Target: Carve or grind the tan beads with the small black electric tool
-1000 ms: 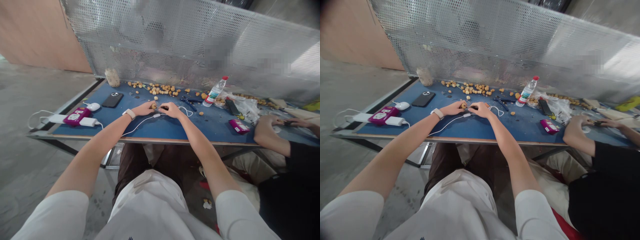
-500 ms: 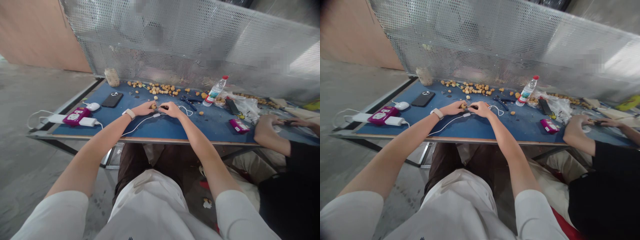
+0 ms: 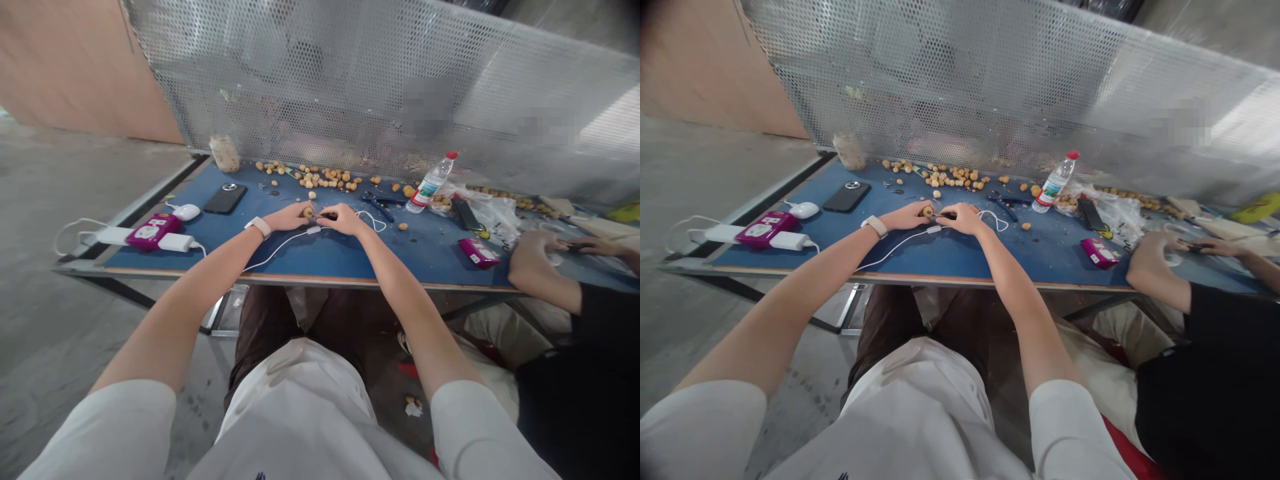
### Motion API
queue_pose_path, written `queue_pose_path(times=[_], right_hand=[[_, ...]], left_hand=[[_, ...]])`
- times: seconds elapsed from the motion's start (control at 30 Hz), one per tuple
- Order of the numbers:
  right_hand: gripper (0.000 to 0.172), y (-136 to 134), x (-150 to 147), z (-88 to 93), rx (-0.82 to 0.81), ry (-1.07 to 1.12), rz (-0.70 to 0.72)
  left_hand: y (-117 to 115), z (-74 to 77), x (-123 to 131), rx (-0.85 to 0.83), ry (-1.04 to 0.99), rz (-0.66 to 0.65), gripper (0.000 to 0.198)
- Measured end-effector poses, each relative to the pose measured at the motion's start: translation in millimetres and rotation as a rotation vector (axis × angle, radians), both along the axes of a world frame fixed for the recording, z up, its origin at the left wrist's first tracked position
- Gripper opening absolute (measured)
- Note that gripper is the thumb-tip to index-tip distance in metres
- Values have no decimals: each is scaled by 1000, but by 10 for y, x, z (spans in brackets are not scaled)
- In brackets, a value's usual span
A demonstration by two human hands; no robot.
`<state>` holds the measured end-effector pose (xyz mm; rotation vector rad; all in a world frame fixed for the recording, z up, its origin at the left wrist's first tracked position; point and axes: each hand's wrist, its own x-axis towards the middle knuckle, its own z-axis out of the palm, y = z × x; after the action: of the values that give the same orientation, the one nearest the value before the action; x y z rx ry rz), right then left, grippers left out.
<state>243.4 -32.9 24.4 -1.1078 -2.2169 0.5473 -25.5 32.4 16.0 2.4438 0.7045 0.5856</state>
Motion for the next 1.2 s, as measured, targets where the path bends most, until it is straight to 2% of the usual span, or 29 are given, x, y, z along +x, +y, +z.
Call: queue_pose_path(times=[0.3, 0.7, 0.93, 1.1, 1.2], right_hand=[[62, 13, 4, 16, 49, -15, -44], [58, -73, 59, 73, -171, -12, 37], [65, -40, 52, 40, -149, 36, 1], [63, -53, 47, 55, -173, 20, 57], [67, -72, 34, 71, -149, 49, 45]], left_hand=[[-12, 9, 2, 6, 0, 7, 30], [-2, 1, -2, -2, 0, -12, 30], [-17, 8, -3, -5, 15, -1, 30], [-26, 26, 5, -10, 11, -10, 30], [-41, 41, 19, -24, 16, -1, 31]])
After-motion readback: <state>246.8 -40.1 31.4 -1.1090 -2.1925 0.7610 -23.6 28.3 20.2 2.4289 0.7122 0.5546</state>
